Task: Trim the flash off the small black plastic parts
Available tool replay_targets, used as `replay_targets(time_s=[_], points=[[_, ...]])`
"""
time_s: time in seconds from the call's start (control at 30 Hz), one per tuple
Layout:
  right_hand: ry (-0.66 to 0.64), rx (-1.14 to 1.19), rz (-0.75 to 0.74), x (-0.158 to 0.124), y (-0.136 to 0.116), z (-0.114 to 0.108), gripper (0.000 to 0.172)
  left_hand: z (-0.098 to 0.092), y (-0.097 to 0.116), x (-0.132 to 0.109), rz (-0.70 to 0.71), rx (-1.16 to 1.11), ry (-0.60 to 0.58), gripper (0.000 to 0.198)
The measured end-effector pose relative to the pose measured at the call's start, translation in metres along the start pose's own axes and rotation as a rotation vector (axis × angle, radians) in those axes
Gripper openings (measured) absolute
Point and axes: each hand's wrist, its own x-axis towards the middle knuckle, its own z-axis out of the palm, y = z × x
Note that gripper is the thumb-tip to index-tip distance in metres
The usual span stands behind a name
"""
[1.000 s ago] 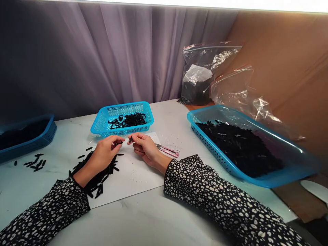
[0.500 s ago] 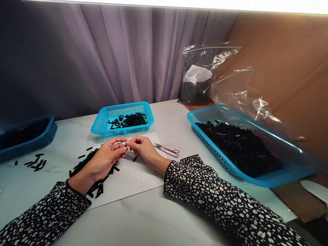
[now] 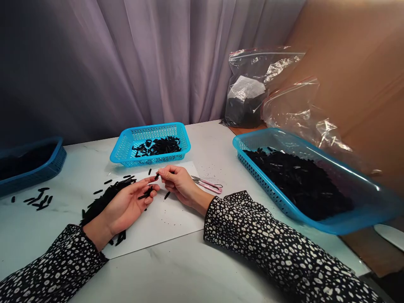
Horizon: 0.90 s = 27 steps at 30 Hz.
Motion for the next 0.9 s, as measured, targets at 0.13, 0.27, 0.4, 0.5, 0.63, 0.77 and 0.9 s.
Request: replay_targets(time_s=[0.13,0.27,0.4,0.5,0.63,0.77,0.9], points=[[-0.031,0.02,0.008,-0.0001,-0.0011,-0.0008,0.039,0.0029,-0.005,-0.0015,0.145,0.089,-0.058,0.024],[-0.069,0.039,0.004,0.0001,-0.0005,-0.0021,0.039,0.0042,-0.0058,-0.0032,0.253,0.151,-0.033,0.03],[-0.076,0.045,-0.005,-0.0003,-0.0004,-0.0028,0.037,0.0028,-0.0056,-0.0022,0.287,0.22,-0.008,0.04],[-0.078,0.04,-0.009,-0.0016,-0.0016,-0.0017,0.035,0.0022,-0.0058,-0.0015,0.281,0.246,0.0,0.039],[-0.057,0.033,-0.017,-0.0029,-0.0026,0.0003,0.03,0.0033,-0.0055,-0.0014,0.287,0.233,0.019,0.036],[-0.029,0.04,-0.008,-0.0025,-0.0021,0.0014,0.025,0.0032,-0.0058,-0.0009,0.287,0.205,0.025,0.035],[-0.021,0.031,-0.001,-0.0021,-0.0022,0.0025,0.022,0.0035,-0.0063,-0.0008,0.292,0.201,0.016,0.034]])
